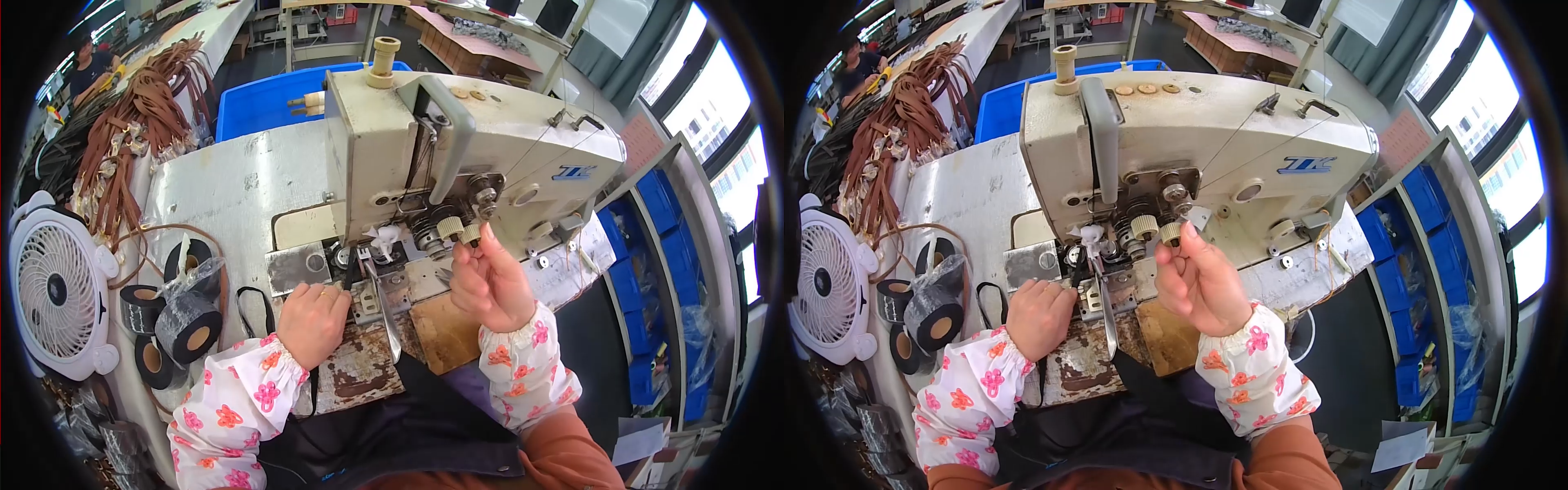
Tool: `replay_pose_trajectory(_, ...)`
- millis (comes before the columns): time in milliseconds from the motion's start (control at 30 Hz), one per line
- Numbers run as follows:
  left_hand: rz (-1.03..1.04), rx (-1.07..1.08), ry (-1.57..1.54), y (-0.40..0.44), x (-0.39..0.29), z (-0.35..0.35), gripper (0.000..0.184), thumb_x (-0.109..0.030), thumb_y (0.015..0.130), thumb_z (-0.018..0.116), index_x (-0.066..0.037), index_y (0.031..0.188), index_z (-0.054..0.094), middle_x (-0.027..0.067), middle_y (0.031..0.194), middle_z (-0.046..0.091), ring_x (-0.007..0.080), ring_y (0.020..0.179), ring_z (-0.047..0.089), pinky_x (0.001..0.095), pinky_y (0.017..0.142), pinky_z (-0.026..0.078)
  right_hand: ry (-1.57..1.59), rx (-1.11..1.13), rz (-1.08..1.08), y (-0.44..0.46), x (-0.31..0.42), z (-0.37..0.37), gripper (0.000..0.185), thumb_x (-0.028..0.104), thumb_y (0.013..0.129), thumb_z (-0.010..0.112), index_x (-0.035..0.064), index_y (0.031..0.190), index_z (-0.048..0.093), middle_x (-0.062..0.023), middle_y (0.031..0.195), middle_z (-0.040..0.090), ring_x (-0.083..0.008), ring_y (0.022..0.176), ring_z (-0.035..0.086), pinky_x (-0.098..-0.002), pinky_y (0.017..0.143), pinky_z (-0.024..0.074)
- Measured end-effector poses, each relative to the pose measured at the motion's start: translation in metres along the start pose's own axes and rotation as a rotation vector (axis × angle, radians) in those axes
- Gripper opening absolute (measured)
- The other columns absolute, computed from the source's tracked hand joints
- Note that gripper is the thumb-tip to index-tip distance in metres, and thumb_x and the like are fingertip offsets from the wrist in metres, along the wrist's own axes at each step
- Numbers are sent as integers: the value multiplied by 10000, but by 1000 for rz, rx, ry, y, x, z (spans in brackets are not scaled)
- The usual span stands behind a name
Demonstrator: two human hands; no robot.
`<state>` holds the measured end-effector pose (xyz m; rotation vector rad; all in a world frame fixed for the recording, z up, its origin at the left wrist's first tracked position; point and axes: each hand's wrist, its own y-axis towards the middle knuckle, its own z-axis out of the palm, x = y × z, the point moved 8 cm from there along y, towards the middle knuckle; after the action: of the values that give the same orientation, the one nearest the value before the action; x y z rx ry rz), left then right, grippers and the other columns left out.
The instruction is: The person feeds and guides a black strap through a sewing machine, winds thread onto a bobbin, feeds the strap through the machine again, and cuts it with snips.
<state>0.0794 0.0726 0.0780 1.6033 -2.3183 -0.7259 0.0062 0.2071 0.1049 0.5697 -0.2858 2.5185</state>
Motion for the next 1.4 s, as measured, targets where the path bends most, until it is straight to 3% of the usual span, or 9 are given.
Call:
replay_pose_trajectory(67, -12, 15, -8, -1, 1, 1, 107, -61, 683, 573, -33, 787, 577, 52, 684, 530, 196, 658, 530, 326, 613, 397, -900, -514, -285, -21, 33, -10, 303, 335, 890, 565, 45, 806, 588, -10, 659, 540, -118, 512, 495, -233, 452, 375)
replay_pose_trajectory(100, -3, 10, -6, -1, 1, 1, 107, -61, 683, 573, -33, 787, 577, 52, 684, 530, 196, 658, 530, 326, 613, 397, -900, -514, -296, -21, 29, -9, 303, 335, 890, 565, 45, 806, 588, -10, 659, 540, -118, 512, 495, -233, 452, 375)
replay_pose_trajectory(167, -2, 8, 4, -1, 1, 2, 91, -59, 686, 579, -41, 775, 570, 53, 680, 524, 200, 653, 527, 324, 610, 397, -1823, -615, -1207, -51, 42, 56, 223, 176, 726, 746, 44, 823, 595, -47, 667, 542, -148, 527, 509, -256, 462, 392)
replay_pose_trajectory(200, 3, 7, 5, -1, 0, 3, 91, -59, 686, 579, -41, 775, 570, 53, 680, 524, 200, 653, 527, 324, 610, 397, -1840, -595, -1335, -53, 38, 68, 355, 62, 549, 820, 49, 833, 607, -70, 712, 545, -195, 584, 517, -292, 492, 405)
replay_pose_trajectory(300, 2, -2, -4, -2, 1, 3, 73, -54, 688, 584, -52, 756, 557, 51, 669, 512, 205, 644, 522, 325, 601, 395, -1886, -578, -1514, -44, 31, 80, 345, 92, 565, 812, 50, 846, 616, -60, 770, 549, -227, 650, 516, -322, 539, 408)
replay_pose_trajectory(1033, 7, -20, -39, -2, 2, 4, 57, -46, 696, 574, -61, 735, 535, 66, 684, 515, 228, 655, 527, 341, 600, 401, -1834, -1047, -1718, -36, 12, 70, 283, 221, 648, 792, 71, 765, 582, -29, 700, 537, -226, 641, 473, -344, 678, 320)
replay_pose_trajectory(1133, 13, -21, -48, -3, 2, 2, 58, -47, 696, 573, -62, 741, 539, 63, 680, 512, 225, 652, 526, 341, 598, 400, -1847, -905, -1579, -40, 19, 66, 259, 229, 698, 763, 52, 764, 587, -26, 711, 546, -202, 638, 473, -321, 648, 341)
replay_pose_trajectory(1233, 6, -29, -47, -4, 4, 5, 62, -49, 696, 574, -63, 747, 542, 61, 677, 509, 222, 649, 526, 337, 594, 399, -1438, -911, -1553, -59, 41, 41, 240, 221, 759, 720, 21, 740, 588, -22, 651, 529, -160, 582, 447, -279, 556, 342)
replay_pose_trajectory(1400, 18, -37, -34, -2, 4, 4, 68, -54, 693, 575, -64, 753, 544, 58, 669, 507, 215, 638, 525, 331, 584, 399, -1276, -763, -925, -27, 49, 10, 363, 307, 856, 627, -11, 689, 569, 1, 573, 496, -54, 497, 343, -228, 455, 276)
